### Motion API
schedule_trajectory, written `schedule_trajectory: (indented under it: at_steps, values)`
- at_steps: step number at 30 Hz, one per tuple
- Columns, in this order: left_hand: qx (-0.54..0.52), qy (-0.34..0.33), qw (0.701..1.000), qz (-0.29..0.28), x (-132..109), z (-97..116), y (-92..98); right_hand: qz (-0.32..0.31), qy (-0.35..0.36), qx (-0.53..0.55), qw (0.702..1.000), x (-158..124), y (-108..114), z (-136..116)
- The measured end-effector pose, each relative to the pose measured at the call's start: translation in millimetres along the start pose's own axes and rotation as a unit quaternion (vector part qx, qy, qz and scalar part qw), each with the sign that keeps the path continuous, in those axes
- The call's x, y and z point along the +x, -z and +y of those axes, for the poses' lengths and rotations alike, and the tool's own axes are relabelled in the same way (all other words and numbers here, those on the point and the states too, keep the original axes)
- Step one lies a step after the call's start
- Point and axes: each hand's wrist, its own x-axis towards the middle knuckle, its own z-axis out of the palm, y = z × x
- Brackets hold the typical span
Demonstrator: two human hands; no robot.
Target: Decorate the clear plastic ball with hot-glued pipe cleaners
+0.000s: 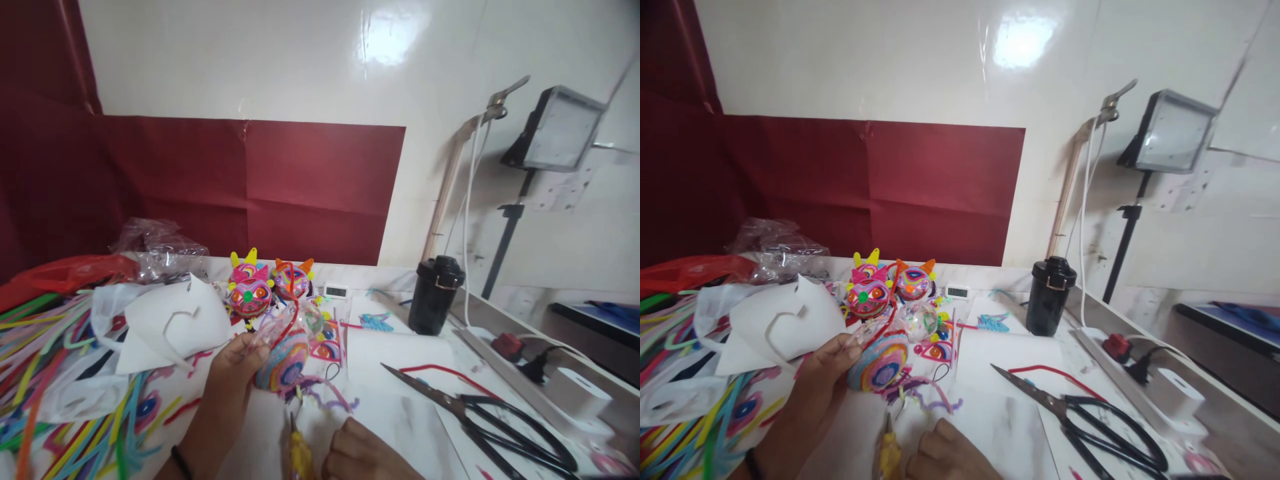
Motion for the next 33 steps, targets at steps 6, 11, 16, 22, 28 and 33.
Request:
schedule_trajectory:
  at_steps: [6, 11, 16, 22, 28, 33]
  values:
    - [0.054, -0.007, 0.998, -0.006, -3, -4, -0.8, -0.013, -0.039, 0.085, 0.996, 18, 48, -3]
    - [0.093, -0.001, 0.995, -0.036, -6, -9, 0.6, 0.018, -0.114, -0.034, 0.993, 48, 88, 7]
    - [0.118, -0.017, 0.991, -0.066, -6, -12, 2.1, -0.017, -0.080, -0.097, 0.992, 64, 85, 27]
    - [0.127, -0.027, 0.990, -0.056, -5, -14, 2.7, 0.005, -0.089, -0.079, 0.993, 66, 77, 35]
    - [0.129, -0.015, 0.990, -0.049, -8, -9, -4.1, 0.055, -0.123, 0.032, 0.990, 64, 75, 38]
    - [0.141, -0.014, 0.989, -0.048, -7, -11, -2.6, 0.085, -0.174, 0.095, 0.976, 64, 69, 41]
